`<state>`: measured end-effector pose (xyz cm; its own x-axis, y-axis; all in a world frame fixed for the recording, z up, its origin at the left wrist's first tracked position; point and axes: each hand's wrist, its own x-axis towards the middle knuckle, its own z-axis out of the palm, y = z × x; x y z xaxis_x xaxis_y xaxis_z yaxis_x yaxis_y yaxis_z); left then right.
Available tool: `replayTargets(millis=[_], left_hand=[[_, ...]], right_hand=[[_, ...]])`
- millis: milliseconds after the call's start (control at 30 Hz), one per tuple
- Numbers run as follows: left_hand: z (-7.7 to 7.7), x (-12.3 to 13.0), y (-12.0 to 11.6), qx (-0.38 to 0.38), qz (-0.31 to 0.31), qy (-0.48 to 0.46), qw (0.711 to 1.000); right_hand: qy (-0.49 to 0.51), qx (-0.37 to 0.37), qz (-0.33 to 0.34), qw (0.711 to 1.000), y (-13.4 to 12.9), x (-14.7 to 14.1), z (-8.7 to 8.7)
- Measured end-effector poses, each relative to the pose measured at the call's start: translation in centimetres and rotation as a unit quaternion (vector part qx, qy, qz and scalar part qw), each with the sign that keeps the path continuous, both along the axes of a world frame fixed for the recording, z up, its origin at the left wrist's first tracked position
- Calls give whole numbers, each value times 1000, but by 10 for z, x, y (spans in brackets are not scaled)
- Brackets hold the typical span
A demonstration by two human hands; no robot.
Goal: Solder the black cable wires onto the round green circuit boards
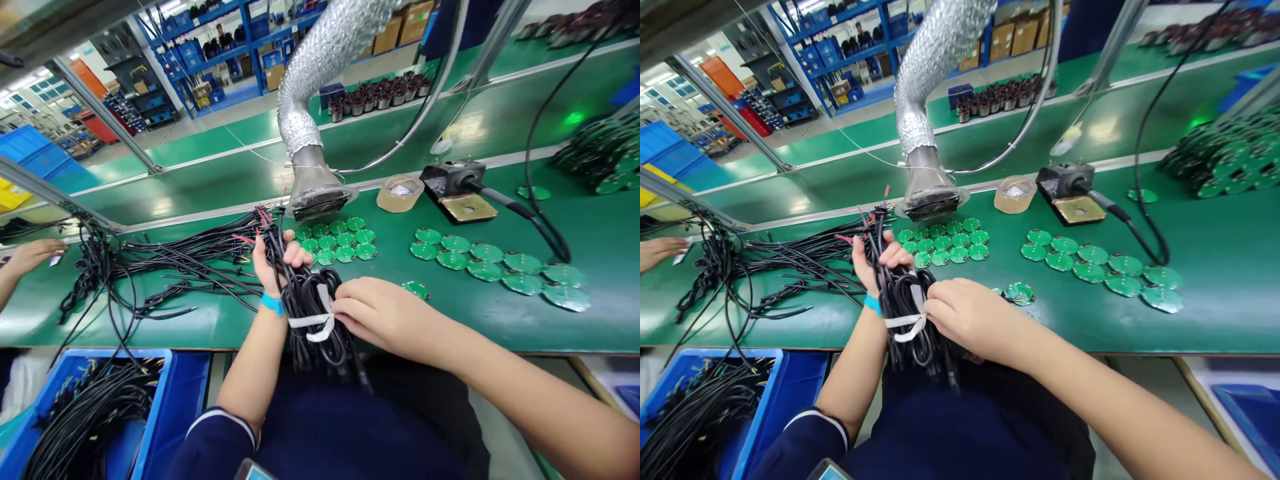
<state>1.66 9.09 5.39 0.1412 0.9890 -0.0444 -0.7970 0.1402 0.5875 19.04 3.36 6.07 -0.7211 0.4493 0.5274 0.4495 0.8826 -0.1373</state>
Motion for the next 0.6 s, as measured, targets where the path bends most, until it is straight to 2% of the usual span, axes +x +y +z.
replayTargets(millis=[67,133,233,300,367,500,533,600], left_hand=[[-6,-5,3,-65,-22,86,994],[-11,-17,0,-115,-46,204,971],[-18,-37,-13,-129,-41,298,945],[-22,-45,-21,-119,-59,285,949],[-27,-46,-22,-134,-105,252,952],[-35,-42,-12,-165,-194,202,946],[-36,-42,-10,-149,-200,203,947],[-34,-39,-9,-91,-168,211,959]], right_hand=[[1,-58,6,998,6,-1,-9],[22,-123,-5,992,10,-2,-17],[82,-159,-22,984,13,-6,-25],[128,-170,-8,977,12,-10,-27],[165,-186,14,969,9,-13,-27],[195,-232,29,953,0,-14,-27],[206,-255,18,945,-3,-15,-26],[241,-318,-28,917,-6,-20,-24]])
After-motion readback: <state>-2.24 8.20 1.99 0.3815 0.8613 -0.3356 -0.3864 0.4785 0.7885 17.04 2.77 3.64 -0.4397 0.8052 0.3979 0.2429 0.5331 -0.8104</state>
